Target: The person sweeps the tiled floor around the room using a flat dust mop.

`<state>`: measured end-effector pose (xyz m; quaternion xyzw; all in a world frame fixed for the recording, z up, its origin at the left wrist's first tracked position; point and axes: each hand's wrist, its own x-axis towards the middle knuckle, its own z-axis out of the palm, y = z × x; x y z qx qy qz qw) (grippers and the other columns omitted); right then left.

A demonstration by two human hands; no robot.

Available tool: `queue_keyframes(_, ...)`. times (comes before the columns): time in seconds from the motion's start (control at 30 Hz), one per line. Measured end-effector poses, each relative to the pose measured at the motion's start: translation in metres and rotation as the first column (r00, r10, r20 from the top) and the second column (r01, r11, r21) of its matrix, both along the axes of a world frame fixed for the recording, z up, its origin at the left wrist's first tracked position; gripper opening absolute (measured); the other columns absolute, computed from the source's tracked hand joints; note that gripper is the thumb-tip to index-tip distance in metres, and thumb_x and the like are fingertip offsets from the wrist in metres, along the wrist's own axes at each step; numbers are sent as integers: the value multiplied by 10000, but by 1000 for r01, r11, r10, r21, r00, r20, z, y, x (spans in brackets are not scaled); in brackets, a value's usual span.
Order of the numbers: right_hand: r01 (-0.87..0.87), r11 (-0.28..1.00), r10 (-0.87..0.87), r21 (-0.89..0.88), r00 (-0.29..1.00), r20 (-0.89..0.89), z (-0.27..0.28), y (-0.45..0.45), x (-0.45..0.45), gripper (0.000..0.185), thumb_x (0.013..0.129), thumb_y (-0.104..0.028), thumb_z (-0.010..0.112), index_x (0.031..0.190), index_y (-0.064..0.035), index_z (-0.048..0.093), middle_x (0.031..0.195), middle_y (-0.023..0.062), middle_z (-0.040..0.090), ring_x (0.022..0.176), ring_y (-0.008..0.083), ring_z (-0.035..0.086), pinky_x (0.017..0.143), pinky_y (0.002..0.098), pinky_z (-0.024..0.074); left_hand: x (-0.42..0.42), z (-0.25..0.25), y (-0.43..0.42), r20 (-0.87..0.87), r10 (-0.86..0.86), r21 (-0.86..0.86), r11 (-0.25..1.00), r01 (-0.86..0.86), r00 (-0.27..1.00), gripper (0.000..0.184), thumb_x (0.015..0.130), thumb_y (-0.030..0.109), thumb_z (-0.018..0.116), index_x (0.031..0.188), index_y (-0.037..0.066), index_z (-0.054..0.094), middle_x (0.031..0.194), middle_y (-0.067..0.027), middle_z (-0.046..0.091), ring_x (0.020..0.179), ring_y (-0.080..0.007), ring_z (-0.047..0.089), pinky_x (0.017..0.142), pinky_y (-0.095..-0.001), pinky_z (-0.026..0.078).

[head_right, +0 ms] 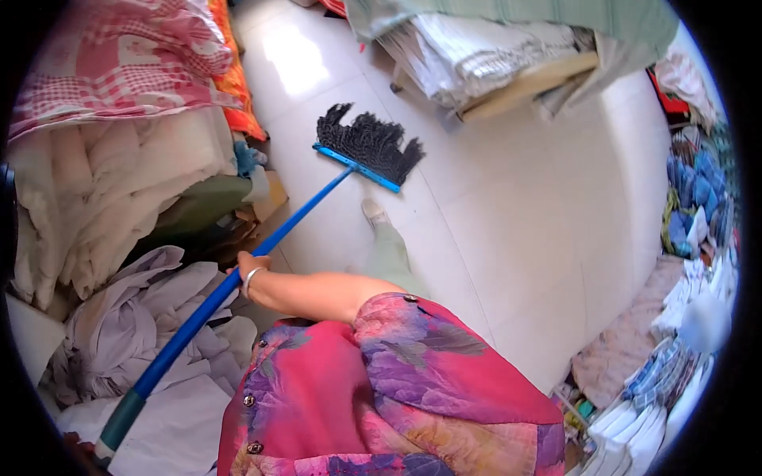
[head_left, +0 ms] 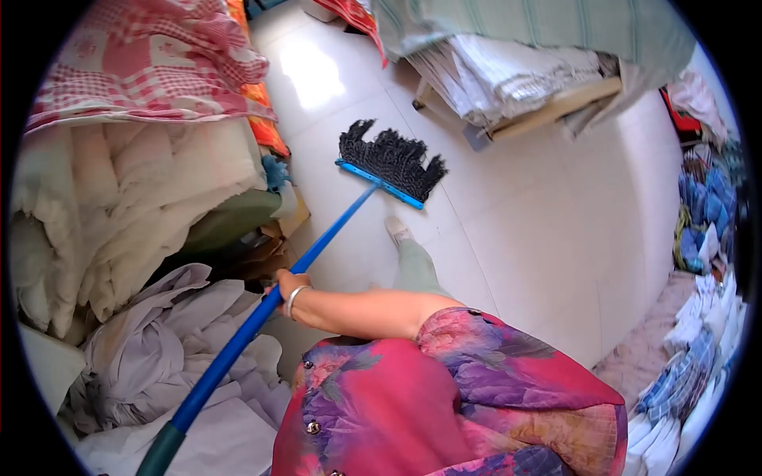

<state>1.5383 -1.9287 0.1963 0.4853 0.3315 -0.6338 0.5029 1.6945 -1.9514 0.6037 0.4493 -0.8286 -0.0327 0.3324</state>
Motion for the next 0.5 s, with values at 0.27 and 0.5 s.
queue_keyframes(0.27, 188, 929, -123, -320, 969, 213, 37, 2, 34, 136, 676, -112, 458, 742, -15, 388, 602, 103, 469, 597, 216, 518, 532, 369, 429, 0, 43, -65, 84, -131, -93, 986, 139, 988, 231, 754, 95, 445, 907, -73, 489, 686, -154, 534, 494, -168, 481, 421, -251, 400)
queue_keyframes(0.5, 420, 795, -254, -437, 885, 390, 11, 32, 37, 146, 703, -128, 468, 774, -44, 372, 647, 83, 477, 662, 215, 535, 544, 358, 435, -38, 39, -92, 76, -411, 75, 911, 405, 909, 239, 736, 159, 465, 857, -47, 486, 618, -113, 508, 487, -149, 456, 433, -225, 369)
